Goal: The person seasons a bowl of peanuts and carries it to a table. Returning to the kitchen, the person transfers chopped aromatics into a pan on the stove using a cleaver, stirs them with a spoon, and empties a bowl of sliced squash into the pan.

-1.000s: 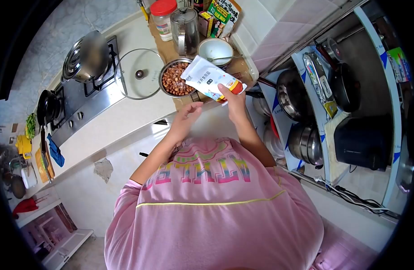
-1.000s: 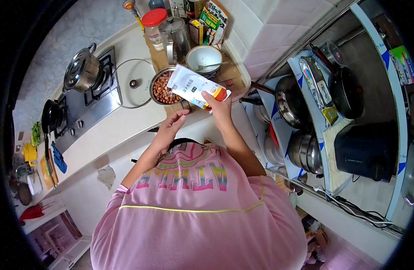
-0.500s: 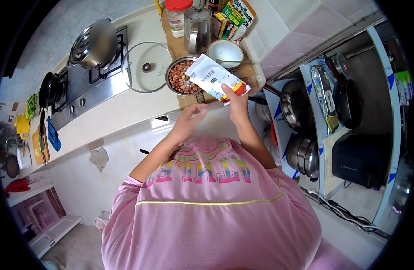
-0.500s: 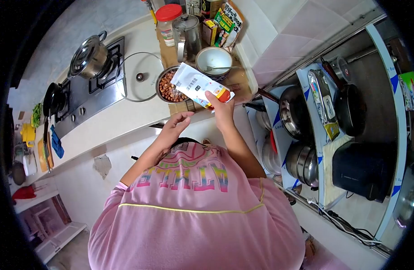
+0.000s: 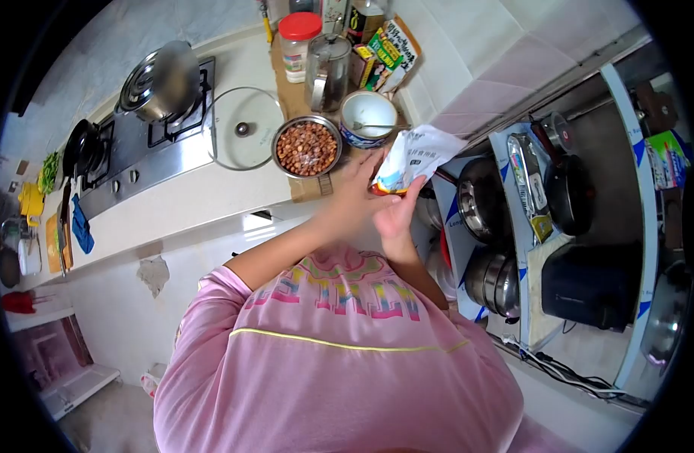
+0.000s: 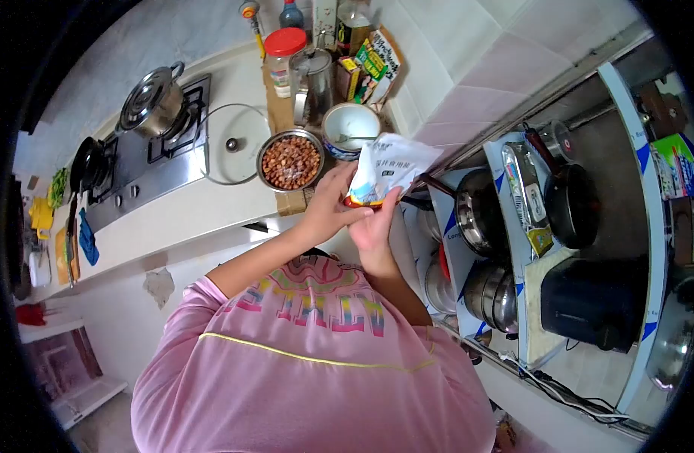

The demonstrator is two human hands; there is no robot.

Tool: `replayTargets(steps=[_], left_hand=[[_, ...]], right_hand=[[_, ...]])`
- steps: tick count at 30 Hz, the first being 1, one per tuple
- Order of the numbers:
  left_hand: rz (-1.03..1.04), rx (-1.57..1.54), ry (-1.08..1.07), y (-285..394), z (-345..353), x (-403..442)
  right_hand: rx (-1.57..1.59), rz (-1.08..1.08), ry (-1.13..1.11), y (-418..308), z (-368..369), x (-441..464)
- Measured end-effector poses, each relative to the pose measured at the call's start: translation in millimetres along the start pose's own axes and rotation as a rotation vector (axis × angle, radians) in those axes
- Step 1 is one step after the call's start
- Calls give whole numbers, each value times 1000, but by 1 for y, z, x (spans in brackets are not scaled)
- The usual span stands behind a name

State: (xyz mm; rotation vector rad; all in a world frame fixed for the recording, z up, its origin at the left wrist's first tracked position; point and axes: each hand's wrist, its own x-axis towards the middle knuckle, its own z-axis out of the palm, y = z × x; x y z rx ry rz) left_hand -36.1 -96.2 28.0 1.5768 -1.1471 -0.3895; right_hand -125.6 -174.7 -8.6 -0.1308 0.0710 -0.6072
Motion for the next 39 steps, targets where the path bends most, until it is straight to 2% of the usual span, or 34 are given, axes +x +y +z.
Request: replayTargets(steps=[1, 5, 6, 9, 10, 13, 14, 16, 19, 20, 23, 24, 26, 27, 29, 30, 32, 35, 36, 37, 39], left_hand=[[18, -12, -23, 5, 4, 3], [-250, -147, -211, 10, 17, 12], [-173, -178, -134, 15, 24, 13], [-231, -385, -242, 0, 42, 13], [-418, -567, -327, 14, 36, 16], [-186, -349, -349, 7, 35, 23], [-195, -341, -467, 9, 31, 26], [-204, -246, -564, 20, 28, 32], [-206, -190, -645, 8, 37, 34], [-206, -191, -658, 0, 43, 34], [-147, -251, -642, -11, 48, 35], [-128, -282, -623, -17, 50, 33], [-86, -337, -581, -27, 51, 31], [-123, -253, -529, -24, 45, 32], [-200, -81, -427, -18, 20, 28], [-148, -31, -391, -27, 9, 22], [-209, -38, -330, -32, -20, 9], [-469, -243, -163, -37, -52, -14], [-439, -196, -112, -32, -63, -18], [-541, -292, -22, -29, -70, -24], [-539, -219, 103, -42, -84, -35]], right_hand=[[-52, -25, 20, -1, -2, -4], [-319, -141, 67, -15, -9, -16], [-381, -156, 65, -21, -13, -21], [-450, -153, 63, -41, -24, -48], [-323, -36, 54, -56, -27, -57], [-1085, -427, 132, -106, 10, -67], [-1338, -550, 161, -120, 34, -71], [-1838, -791, 217, -136, 74, -80], [-2394, -419, -46, -151, 115, -63], [-2387, -323, -110, -154, 114, -55], [-2368, -43, -88, -156, 107, -43], [-2309, -199, -90, -152, 107, -39], [-2247, -73, 42, -153, 105, -28], [-2216, -13, 106, -154, 103, -21], [-2124, -80, 97, -150, 88, -5], [-2086, -130, 78, -149, 74, 7], [-2068, -198, 65, -147, 52, 30], [-2135, -271, 71, -145, 32, 67], [-2152, -305, 71, -144, 28, 79], [-2167, -337, 68, -142, 26, 91], [-2192, -398, 113, -137, 21, 114]])
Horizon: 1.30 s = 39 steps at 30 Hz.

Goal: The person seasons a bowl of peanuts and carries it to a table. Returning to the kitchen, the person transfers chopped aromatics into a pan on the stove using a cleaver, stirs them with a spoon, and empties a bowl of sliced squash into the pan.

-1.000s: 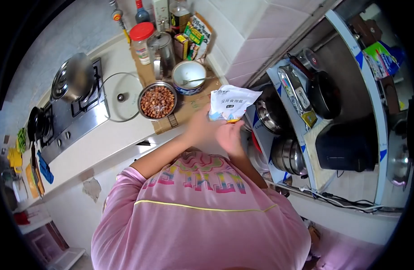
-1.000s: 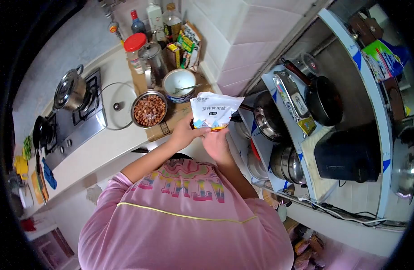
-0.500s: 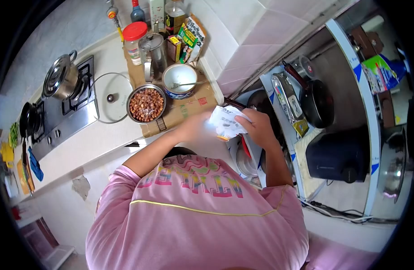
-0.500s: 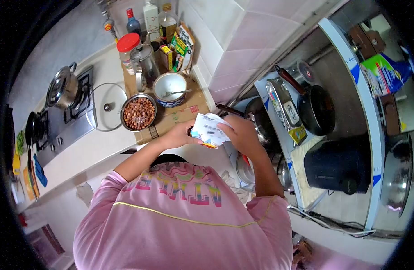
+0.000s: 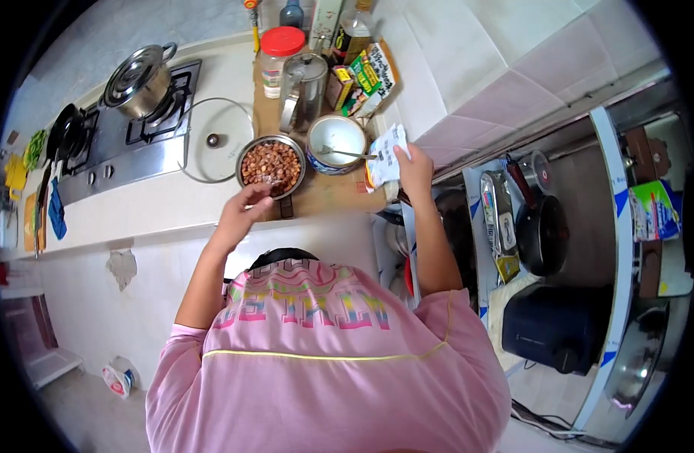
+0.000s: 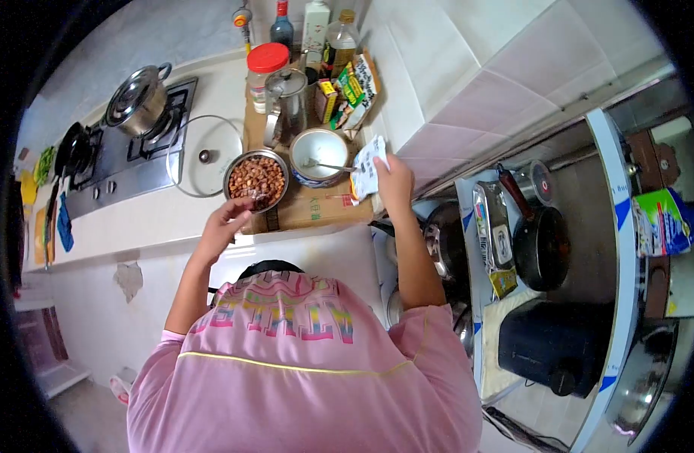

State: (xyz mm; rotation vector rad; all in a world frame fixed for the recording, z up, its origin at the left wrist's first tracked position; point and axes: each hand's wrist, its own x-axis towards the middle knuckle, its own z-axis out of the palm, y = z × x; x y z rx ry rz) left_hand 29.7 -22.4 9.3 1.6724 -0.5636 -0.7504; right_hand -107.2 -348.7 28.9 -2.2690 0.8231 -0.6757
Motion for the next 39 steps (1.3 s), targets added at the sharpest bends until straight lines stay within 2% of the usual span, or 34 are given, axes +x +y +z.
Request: replayTargets(steps=[4, 6, 9, 11, 13, 15, 18, 22, 23, 27, 30, 34, 39], left_hand=[[-71, -137, 288, -11, -22, 3], [-122, -96, 329, -26, -37, 8], [-182, -164, 390, -35, -48, 19], [-214, -183, 382, -35, -51, 25], [-227, -187, 352, -38, -51, 35], [-207, -144, 331, -47, -51, 47], [-180, -92, 335, -46, -49, 58], [-153, -75, 323, -50, -53, 68], [-146, -92, 313, -54, -54, 72], [-181, -275, 263, -58, -60, 79], [-143, -291, 261, -61, -60, 72], [-82, -292, 271, -31, -62, 34], [-248, -481, 255, -29, -77, -23]], right_hand=[[-159, -13, 37, 11, 20, 23], [-302, -43, 82, 12, 19, 21], [-168, -104, 381, -33, -7, -24], [202, -62, 297, -38, 6, -60], [692, 238, -64, -49, 46, -87], [791, 439, -315, -54, 93, -106], [779, 458, -296, -62, 139, -102], [752, 510, -307, -72, 156, -90], [820, 454, -237, -57, 176, -91], [772, 482, -232, -66, 173, -84], [727, 379, -244, -78, 162, -87], [815, 369, -209, -98, 146, -101], [698, 364, -365, -125, 132, -126]])
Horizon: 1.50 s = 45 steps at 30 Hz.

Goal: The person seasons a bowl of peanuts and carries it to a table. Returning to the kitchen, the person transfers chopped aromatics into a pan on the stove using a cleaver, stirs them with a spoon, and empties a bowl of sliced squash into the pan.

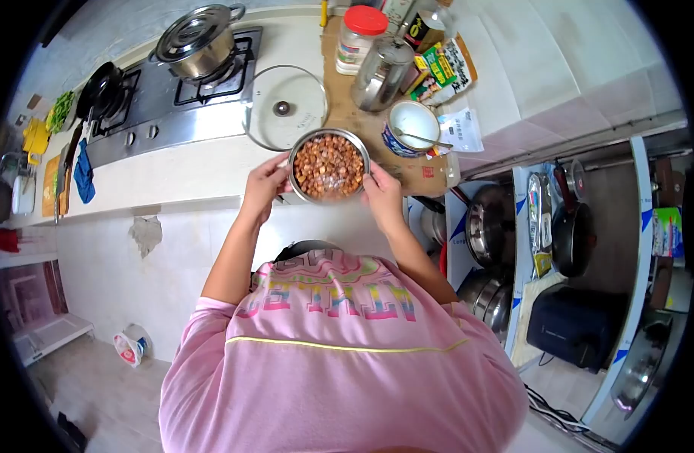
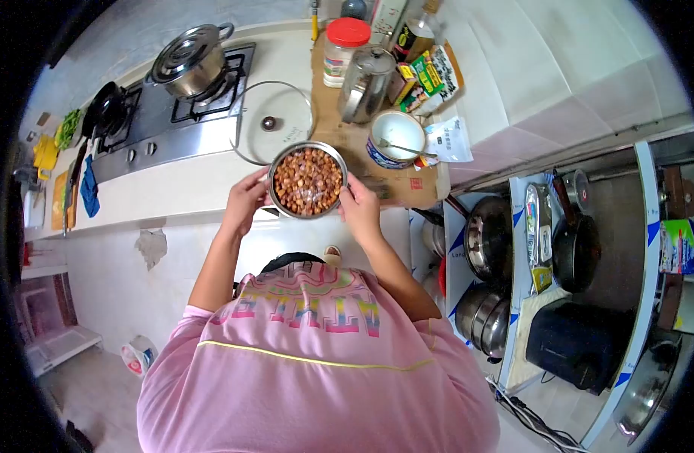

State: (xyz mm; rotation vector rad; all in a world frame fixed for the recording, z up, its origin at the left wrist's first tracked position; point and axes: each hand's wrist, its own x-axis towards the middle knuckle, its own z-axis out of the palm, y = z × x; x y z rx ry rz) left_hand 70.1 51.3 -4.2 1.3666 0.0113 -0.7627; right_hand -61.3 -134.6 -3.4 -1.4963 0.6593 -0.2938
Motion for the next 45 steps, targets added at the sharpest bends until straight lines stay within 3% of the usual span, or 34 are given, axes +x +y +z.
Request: replayTargets(steps=[3, 8, 12, 15, 21, 23, 29, 35, 38, 42, 45], left_hand=[[-27, -62, 99, -2, -30, -34], [104, -172, 307, -6, -100, -88], [219, -219, 510, -15, -180, -133], [279, -265, 668, -5, -239, -183], [250, -393, 1025, -49, -344, -270], [263, -425, 1151, -52, -360, -301], [423, -414, 1455, -16, -380, -385], [341, -597, 1593, -74, -439, -389], [372, -581, 1709, -43, -474, -399], [475, -506, 1740, -12, -518, -416], [468, -664, 1680, -17, -566, -405]], right_hand=[[-90, 17, -99, -9, 26, -12], [-324, -158, -326, -6, 100, -10], [-389, -243, -541, -25, 195, -29], [-271, -193, -706, -16, 281, -50], [-403, -227, -1110, 6, 431, -104], [-353, -296, -1239, 4, 472, -133], [-233, -145, -1464, -18, 550, -201], [-383, -144, -1710, 16, 636, -225], [-305, -118, -1694, 29, 688, -237], [-212, -298, -1733, -9, 745, -250], [-411, -241, -1821, -13, 797, -247]])
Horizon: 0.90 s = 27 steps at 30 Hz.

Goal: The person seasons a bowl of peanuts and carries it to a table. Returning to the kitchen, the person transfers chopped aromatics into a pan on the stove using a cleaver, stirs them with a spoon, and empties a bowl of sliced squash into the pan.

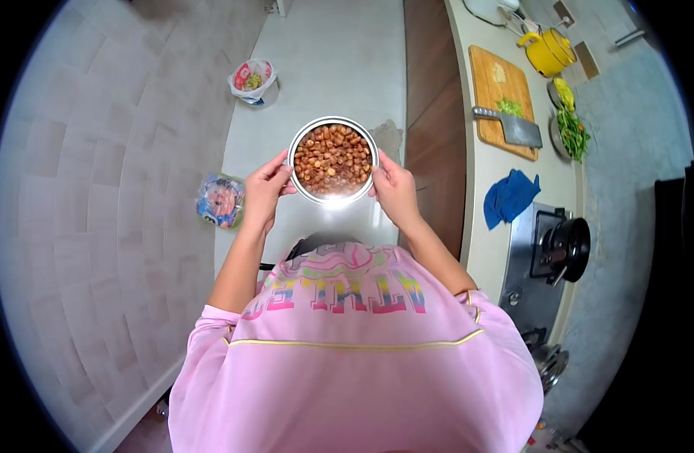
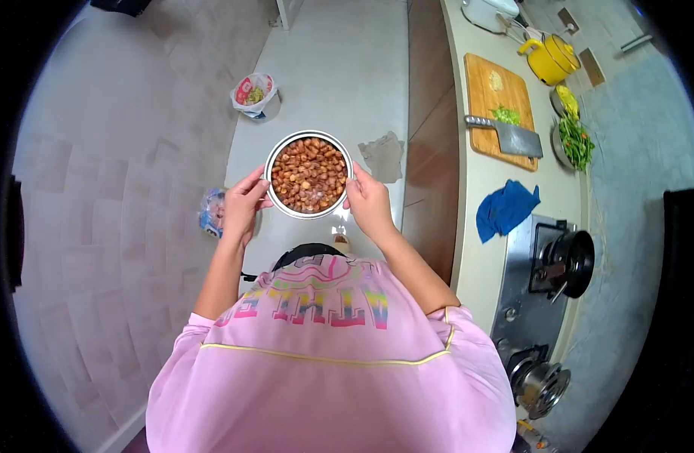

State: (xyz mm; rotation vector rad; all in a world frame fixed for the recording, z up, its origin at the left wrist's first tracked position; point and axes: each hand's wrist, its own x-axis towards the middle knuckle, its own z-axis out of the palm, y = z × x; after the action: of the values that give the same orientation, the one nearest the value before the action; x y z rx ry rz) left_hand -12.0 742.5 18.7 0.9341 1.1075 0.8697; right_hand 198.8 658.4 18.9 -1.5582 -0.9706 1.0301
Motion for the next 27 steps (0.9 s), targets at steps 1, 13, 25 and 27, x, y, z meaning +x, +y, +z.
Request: replayTargets(steps=[1, 13, 25, 27], left_hand=[[-28, 2, -19, -6, 1, 15], [-101, 24, -128, 20, 32, 139], [-2, 161, -352, 111, 44, 292], [-91, 174, -369, 106, 39, 326]], right_hand=[[11, 15, 3, -2, -2, 12], [80, 75, 123, -2, -16, 115], [223, 46, 398, -42, 21, 234], [229, 78, 376, -35, 28, 260]])
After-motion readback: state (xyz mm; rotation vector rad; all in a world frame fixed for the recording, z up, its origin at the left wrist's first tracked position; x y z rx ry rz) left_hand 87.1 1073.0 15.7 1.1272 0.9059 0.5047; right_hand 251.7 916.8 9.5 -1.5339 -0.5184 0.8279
